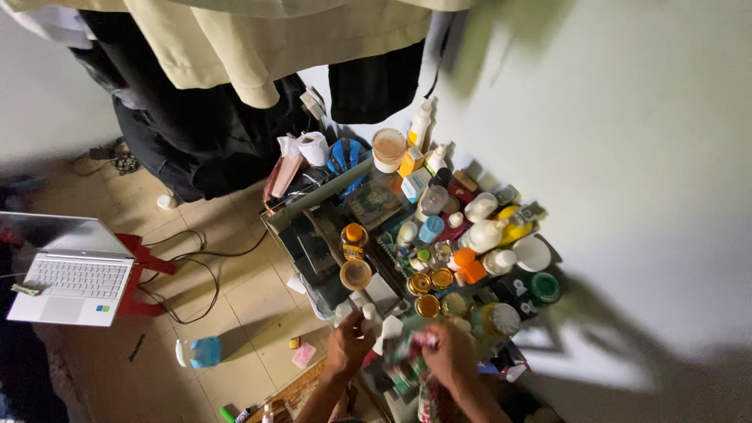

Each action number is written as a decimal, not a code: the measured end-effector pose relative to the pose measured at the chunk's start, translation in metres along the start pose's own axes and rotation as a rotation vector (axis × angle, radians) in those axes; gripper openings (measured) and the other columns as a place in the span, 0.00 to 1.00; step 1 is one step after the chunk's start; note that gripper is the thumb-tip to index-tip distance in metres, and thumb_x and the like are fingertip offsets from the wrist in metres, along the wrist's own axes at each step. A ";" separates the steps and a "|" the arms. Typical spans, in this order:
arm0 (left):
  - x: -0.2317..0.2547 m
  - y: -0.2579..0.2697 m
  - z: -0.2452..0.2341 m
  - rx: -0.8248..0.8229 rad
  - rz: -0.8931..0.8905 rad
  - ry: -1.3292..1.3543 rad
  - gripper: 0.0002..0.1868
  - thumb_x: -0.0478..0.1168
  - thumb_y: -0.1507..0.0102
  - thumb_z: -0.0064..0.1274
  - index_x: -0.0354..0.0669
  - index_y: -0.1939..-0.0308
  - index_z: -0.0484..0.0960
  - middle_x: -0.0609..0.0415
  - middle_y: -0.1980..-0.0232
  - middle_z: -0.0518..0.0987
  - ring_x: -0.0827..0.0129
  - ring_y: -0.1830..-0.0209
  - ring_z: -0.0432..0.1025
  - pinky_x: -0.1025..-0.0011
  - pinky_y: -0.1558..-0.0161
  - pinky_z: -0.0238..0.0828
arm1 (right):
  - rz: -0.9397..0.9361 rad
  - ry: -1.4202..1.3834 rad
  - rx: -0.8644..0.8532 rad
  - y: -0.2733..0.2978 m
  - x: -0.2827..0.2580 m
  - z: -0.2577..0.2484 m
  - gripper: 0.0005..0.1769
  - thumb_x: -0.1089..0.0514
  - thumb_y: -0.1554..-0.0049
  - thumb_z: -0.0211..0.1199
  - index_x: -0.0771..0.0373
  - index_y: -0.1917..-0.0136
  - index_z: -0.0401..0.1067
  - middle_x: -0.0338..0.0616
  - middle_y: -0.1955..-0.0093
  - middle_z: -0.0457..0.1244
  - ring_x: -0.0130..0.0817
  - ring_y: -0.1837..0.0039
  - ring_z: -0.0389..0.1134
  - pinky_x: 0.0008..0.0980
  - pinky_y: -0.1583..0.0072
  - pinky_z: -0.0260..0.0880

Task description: The person cleans various bottles and jars with a cloth and organizes them on a tiered cart.

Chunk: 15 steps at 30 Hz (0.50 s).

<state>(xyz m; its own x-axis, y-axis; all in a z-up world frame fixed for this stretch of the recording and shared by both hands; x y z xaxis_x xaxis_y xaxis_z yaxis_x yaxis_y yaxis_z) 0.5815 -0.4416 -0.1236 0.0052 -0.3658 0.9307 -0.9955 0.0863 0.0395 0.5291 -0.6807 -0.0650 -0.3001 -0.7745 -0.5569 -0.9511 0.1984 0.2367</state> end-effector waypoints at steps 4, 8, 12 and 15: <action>0.036 0.038 0.026 -0.211 -0.087 0.050 0.15 0.36 0.40 0.60 0.40 0.49 0.83 0.45 0.53 0.86 0.62 0.55 0.83 0.68 0.57 0.81 | -0.040 -0.364 -0.003 0.003 -0.021 -0.026 0.14 0.61 0.48 0.65 0.55 0.47 0.79 0.41 0.50 0.72 0.34 0.53 0.76 0.31 0.51 0.79; 0.119 0.087 0.041 -0.327 0.065 0.348 0.11 0.31 0.40 0.56 0.37 0.53 0.83 0.47 0.58 0.85 0.61 0.59 0.81 0.68 0.56 0.77 | -0.105 -0.550 -0.032 0.028 -0.029 -0.014 0.14 0.59 0.43 0.60 0.60 0.45 0.78 0.44 0.49 0.73 0.33 0.48 0.74 0.33 0.46 0.74; 0.168 0.105 0.026 -0.182 0.077 0.119 0.13 0.31 0.45 0.61 0.33 0.58 0.79 0.46 0.68 0.75 0.59 0.68 0.73 0.69 0.61 0.75 | 0.258 -0.991 -0.241 0.035 0.031 0.007 0.16 0.56 0.38 0.56 0.60 0.40 0.78 0.46 0.48 0.73 0.37 0.50 0.71 0.36 0.47 0.72; 0.188 0.107 0.035 -0.190 -0.076 0.294 0.10 0.36 0.41 0.63 0.38 0.57 0.84 0.51 0.64 0.83 0.62 0.67 0.75 0.68 0.64 0.72 | 0.230 -1.230 -0.398 0.041 0.047 0.020 0.17 0.58 0.40 0.59 0.61 0.38 0.75 0.46 0.46 0.72 0.37 0.48 0.71 0.36 0.46 0.73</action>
<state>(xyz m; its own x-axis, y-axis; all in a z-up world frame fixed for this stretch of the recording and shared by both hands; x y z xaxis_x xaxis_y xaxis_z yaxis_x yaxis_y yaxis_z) 0.4724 -0.5336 0.0429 0.1329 -0.0974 0.9863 -0.9559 0.2503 0.1536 0.4749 -0.6970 -0.0977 -0.5223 0.3453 -0.7797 -0.8468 -0.1017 0.5222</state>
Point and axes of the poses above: each hand's wrist, its own y-axis away from the middle knuckle, its own z-axis out of the palm, x = y × z, the point moved 10 cm from there along -y, towards the middle knuckle
